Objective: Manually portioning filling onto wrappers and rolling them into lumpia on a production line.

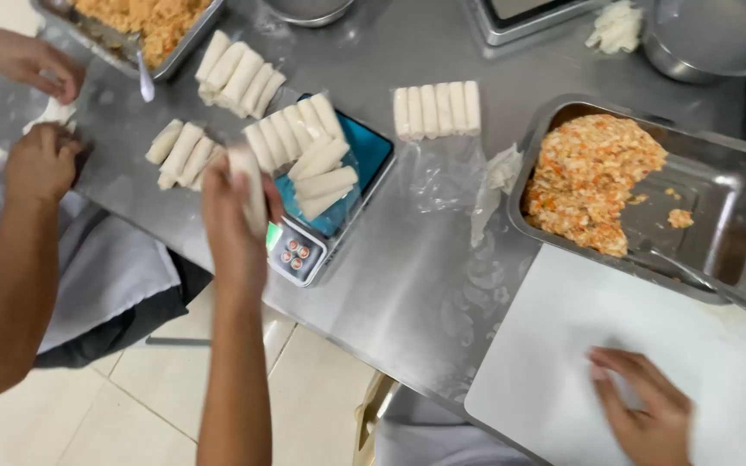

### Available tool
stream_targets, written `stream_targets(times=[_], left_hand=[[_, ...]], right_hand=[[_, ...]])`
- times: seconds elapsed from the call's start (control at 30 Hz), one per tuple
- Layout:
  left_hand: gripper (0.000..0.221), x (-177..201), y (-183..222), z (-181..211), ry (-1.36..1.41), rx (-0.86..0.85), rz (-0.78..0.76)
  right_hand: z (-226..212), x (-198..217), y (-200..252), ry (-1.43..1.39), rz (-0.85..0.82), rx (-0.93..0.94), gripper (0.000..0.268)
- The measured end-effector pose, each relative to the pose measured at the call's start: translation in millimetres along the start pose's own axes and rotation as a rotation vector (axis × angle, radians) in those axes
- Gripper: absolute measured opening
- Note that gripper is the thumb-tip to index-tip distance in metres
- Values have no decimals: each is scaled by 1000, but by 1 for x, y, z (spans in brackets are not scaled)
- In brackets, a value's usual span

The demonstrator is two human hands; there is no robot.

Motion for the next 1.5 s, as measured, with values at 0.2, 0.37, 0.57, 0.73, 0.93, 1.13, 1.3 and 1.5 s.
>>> stream_targets(times=[0.2, 0.37, 0.57, 0.73, 0.93, 1.13, 1.3, 1.5], left_hand=[[37, -53, 96, -84, -836, -178, -411], [48, -72, 119, -98, -1200, -324, -334], [47, -142, 169, -106, -962, -443, -417], [38, -267, 253, -114, -594, -412, -957], [26, -380, 378, -160, -101, -427, -1481], [41, -435, 433, -212, -243, -632, -1677], [36, -455, 429, -176, -198, -622, -1717], [11, -470, 426, -179, -147, -597, -1740]], right_hand=[[56, 87, 61, 270, 145, -193, 15], [99, 141, 104, 532, 160, -225, 25], [154, 171, 163, 879, 237, -506, 63], [153, 162, 173, 953, 354, -464, 52], [130, 177, 166, 715, 33, -838, 55], [122, 196, 174, 522, -171, -861, 56], [111, 219, 173, 136, 175, -659, 18], [150, 226, 192, 33, 289, -759, 8]])
Point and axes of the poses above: each hand's wrist, its own y-axis away from the middle knuckle, its own x-axis out of the back of the hand, z = x × y, the point moved 4 cm from there along -y, towards the middle knuckle, and after that the axes turned 7 degrees about y, right-handed, at the moved point
